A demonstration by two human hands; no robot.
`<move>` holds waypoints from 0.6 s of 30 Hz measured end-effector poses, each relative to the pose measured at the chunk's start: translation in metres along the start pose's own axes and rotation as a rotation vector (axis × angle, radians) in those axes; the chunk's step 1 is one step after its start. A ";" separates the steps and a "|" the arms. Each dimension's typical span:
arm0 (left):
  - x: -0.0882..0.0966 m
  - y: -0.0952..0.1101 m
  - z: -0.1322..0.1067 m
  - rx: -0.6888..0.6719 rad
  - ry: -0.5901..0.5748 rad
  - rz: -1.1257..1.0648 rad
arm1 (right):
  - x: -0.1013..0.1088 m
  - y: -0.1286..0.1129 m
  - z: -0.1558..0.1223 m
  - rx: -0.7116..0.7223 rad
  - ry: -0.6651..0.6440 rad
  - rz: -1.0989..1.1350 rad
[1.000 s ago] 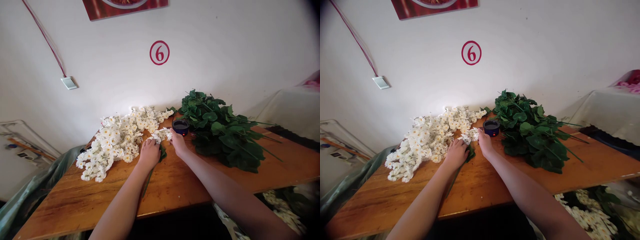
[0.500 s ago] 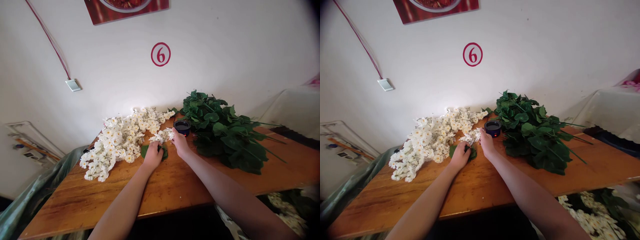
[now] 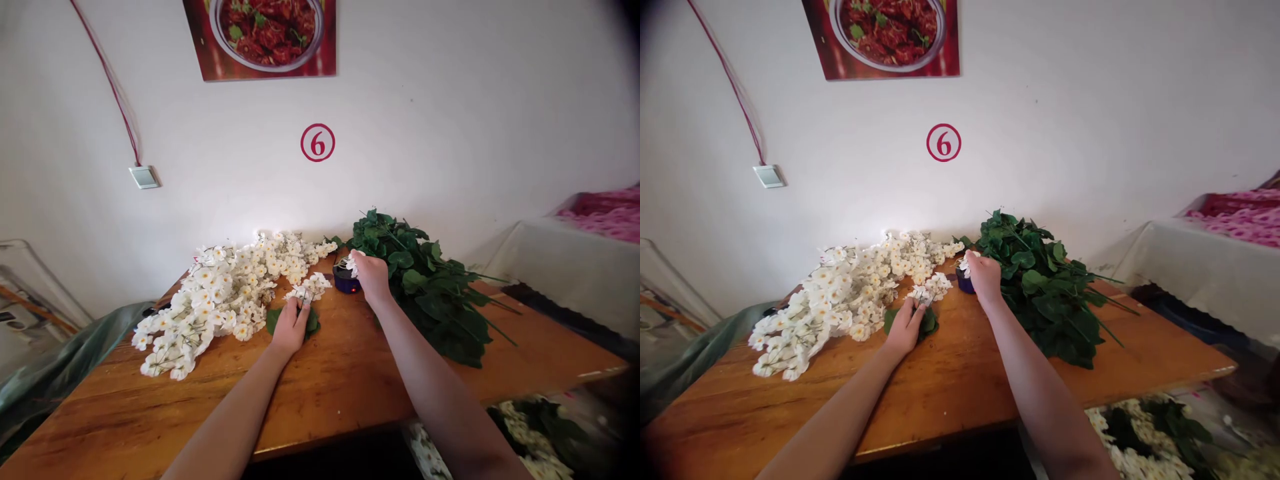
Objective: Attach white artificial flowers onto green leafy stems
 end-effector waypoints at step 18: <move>0.000 0.008 0.003 -0.078 0.015 0.113 | -0.070 0.022 0.087 0.143 -0.482 -1.096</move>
Point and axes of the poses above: each hand's wrist, its own z-axis towards the middle knuckle, its own x-axis out of the back of the hand, y = z × x, the point moved 9 cm from there along z, towards the middle knuckle, and after that the axes turned 3 degrees about y, right-handed, at the moved point
